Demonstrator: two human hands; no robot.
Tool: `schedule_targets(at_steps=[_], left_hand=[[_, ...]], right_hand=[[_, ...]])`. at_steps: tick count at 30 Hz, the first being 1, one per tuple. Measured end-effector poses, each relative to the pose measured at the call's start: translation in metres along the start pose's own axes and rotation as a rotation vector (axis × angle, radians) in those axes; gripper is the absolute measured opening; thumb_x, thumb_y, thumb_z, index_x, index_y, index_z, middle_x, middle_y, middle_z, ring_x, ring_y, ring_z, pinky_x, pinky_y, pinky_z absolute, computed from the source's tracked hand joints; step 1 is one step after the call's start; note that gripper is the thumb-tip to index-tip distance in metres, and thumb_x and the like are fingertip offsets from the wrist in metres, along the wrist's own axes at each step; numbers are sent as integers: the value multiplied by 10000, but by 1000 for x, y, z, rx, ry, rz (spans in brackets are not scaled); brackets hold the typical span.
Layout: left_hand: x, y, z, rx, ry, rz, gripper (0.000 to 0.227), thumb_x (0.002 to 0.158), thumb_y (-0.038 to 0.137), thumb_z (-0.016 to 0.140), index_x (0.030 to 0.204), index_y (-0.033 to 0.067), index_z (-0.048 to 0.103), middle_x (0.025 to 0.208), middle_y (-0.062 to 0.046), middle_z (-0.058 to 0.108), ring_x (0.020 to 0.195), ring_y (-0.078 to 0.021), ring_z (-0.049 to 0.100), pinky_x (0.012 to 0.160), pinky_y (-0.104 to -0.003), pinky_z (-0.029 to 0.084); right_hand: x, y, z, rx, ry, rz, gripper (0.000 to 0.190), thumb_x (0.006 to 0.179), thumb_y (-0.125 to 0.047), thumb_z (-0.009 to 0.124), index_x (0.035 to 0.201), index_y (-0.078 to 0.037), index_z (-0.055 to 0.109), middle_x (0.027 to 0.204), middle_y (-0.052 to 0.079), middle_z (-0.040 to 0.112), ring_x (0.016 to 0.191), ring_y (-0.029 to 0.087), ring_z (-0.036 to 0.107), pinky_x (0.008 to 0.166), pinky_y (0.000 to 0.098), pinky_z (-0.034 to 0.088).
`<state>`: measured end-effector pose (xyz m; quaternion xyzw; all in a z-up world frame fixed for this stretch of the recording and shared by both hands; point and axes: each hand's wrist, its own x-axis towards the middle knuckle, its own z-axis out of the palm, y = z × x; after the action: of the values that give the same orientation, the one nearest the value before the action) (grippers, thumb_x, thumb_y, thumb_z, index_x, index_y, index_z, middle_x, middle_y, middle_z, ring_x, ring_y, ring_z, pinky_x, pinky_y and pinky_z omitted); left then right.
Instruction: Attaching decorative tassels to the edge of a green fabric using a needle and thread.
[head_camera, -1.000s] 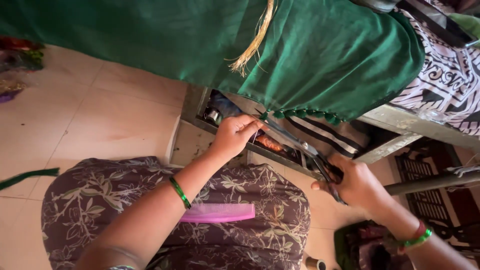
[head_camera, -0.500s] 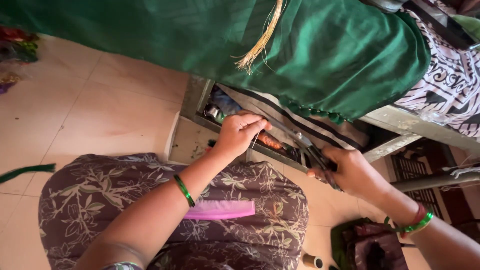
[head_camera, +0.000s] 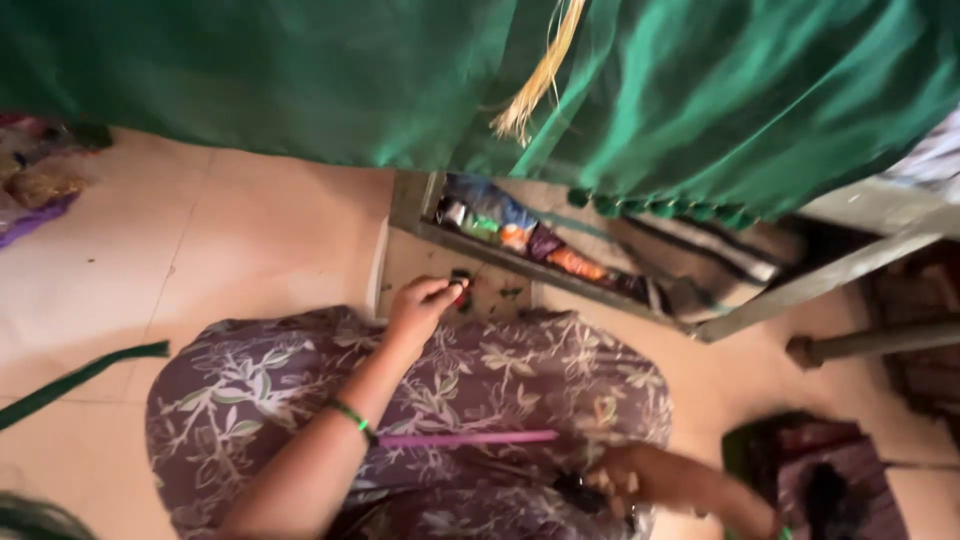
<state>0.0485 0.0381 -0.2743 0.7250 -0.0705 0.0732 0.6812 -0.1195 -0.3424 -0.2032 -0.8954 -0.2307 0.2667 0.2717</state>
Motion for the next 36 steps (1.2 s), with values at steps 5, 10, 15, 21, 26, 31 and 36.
schedule_targets(at_steps=[5,10,15,21,26,31,36], left_hand=[[5,-60,7,-255,-100,-280,183,944,175,779,951,-6,747,766,-15,670,692,-97,571,652,-287,459],[12,-60,1,-427,-39,-370,132,905,126,755,993,29,735,801,-3,701,699,-86,627,671,-267,514],[14,-100,-2,-523,18,-484,170,951,99,767,1030,-24,680,890,-79,702,790,-163,676,718,-318,543],[23,-89,4,-139,205,-349,502,823,11,632,1314,112,610,1137,-6,689,994,-119,668,829,-287,537],[22,-86,4,-27,149,-409,296,924,208,680,1169,48,723,990,-46,722,882,-134,647,788,-292,508],[21,-92,4,88,65,-438,354,936,349,748,1000,1,761,791,-105,695,735,-188,603,688,-345,493],[21,-110,2,426,46,-262,337,982,357,693,951,25,747,870,-164,719,775,-287,675,707,-403,509]], right_hand=[[80,-78,-28,63,436,-56,140,908,-157,682,1021,-96,738,848,80,738,661,185,670,587,347,560],[228,-66,9,370,521,170,291,910,-171,680,1196,-126,710,975,80,780,727,184,758,672,340,612],[301,-44,43,260,595,-224,155,945,-35,678,1086,4,731,1022,137,754,861,202,727,726,338,578],[296,-53,34,738,400,332,149,965,-35,621,1046,17,735,789,105,746,647,179,588,593,354,461],[298,-49,39,532,512,71,159,901,3,609,1026,22,708,822,72,764,730,161,750,679,309,568],[295,-61,35,376,583,25,73,912,-49,676,954,-11,723,816,113,758,719,206,763,666,327,563],[299,-53,41,28,731,189,168,834,-75,672,977,-82,761,862,213,720,793,409,697,722,483,557]])
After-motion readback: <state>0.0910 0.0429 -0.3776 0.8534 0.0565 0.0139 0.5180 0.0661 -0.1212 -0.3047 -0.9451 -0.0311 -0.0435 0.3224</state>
